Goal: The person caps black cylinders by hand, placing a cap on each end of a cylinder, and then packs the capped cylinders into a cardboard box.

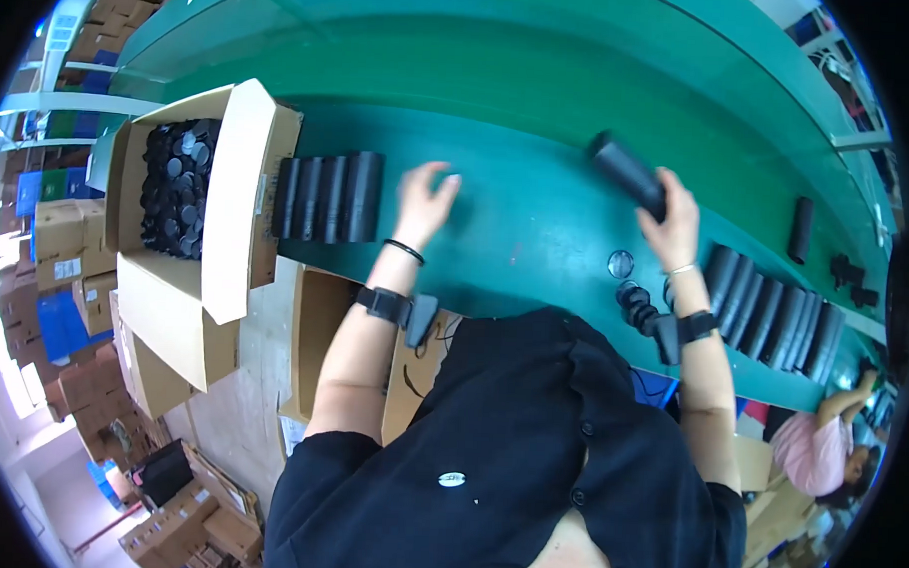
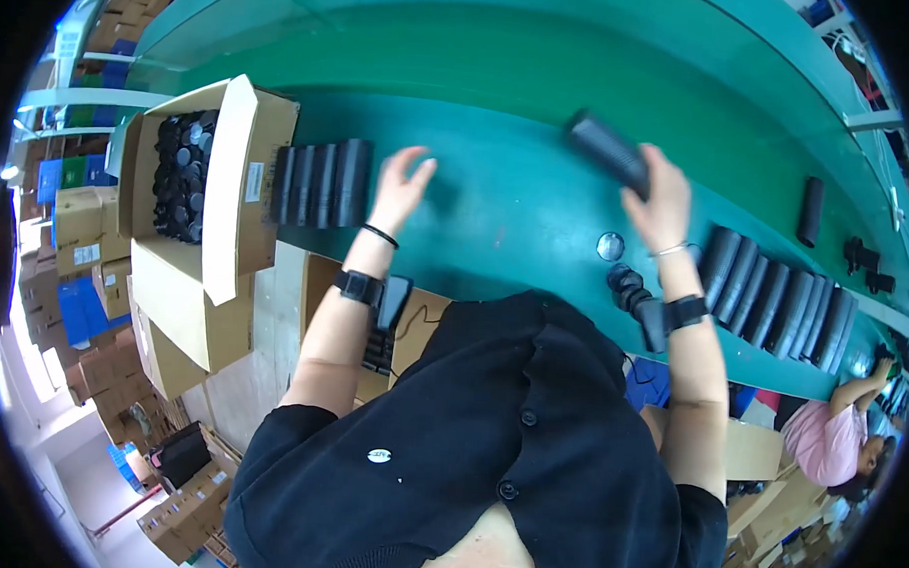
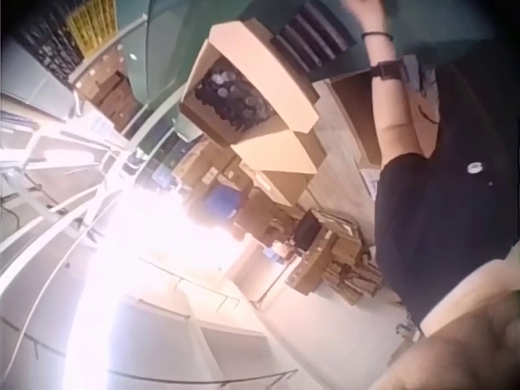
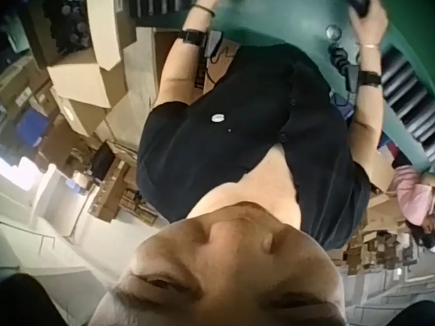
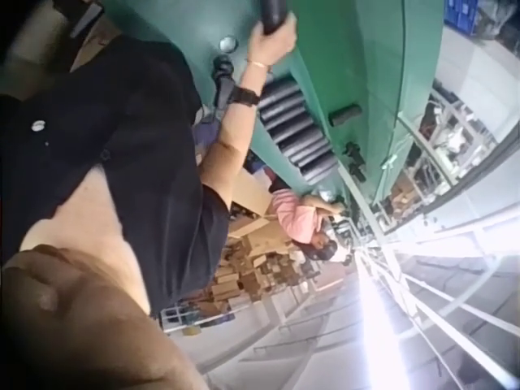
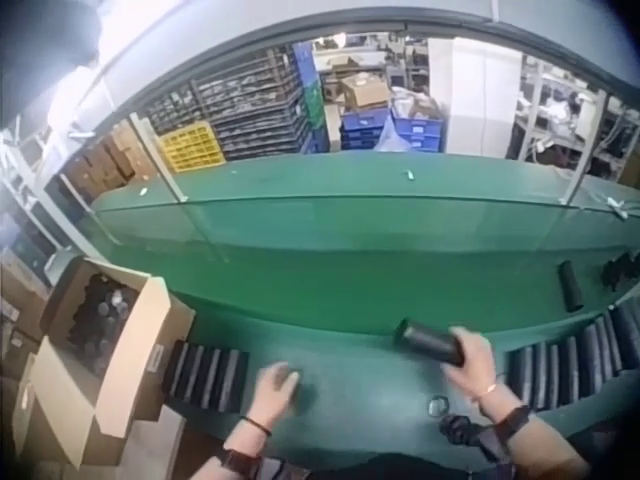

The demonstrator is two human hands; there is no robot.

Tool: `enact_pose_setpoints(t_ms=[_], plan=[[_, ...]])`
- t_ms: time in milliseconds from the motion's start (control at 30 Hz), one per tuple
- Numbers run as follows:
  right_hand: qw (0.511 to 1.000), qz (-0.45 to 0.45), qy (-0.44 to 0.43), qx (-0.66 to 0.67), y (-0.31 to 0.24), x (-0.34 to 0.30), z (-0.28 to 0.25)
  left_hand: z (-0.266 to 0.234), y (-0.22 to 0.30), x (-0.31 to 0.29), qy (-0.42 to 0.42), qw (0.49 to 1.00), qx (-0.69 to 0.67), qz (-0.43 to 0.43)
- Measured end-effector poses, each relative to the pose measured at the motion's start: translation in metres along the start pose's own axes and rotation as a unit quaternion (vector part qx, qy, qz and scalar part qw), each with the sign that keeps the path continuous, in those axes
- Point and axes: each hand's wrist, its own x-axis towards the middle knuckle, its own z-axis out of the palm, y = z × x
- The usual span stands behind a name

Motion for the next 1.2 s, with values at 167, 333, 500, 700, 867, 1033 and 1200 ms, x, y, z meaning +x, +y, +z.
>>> enact_pose_setpoints(t_ms=[167, 333, 500, 700, 867, 1033, 1200], plan=[[0.942, 0.331, 0.05, 0.007, 0.149, 0.007, -0.017, -0.054, -0.024, 0.023, 0.065, 0.888, 0.44, -0.113], [0.896, 0.412, 0.027, -0.164, 0.238, 0.01, -0.022, -0.05, -0.043, 0.034, 0.021, 0.882, 0.45, -0.142], [0.885, 0.445, 0.023, -0.137, 0.253, 0.016, -0.024, -0.037, 0.015, 0.032, -0.15, 0.979, 0.135, 0.02], [0.865, 0.392, 0.025, -0.313, 0.263, 0.012, -0.013, 0.008, 0.096, 0.002, -0.315, 0.921, -0.229, -0.012], [0.969, 0.175, -0.096, 0.147, 0.101, 0.049, 0.006, 0.018, 0.114, -0.018, -0.342, 0.916, -0.205, 0.041], [0.763, 0.181, -0.297, 0.545, -0.06, 0.003, 0.018, 0.042, 0.107, -0.038, -0.371, 0.897, -0.234, 0.053], [0.77, 0.169, -0.254, 0.56, -0.077, -0.027, 0.028, 0.054, 0.104, -0.056, -0.352, 0.885, -0.297, 0.067]])
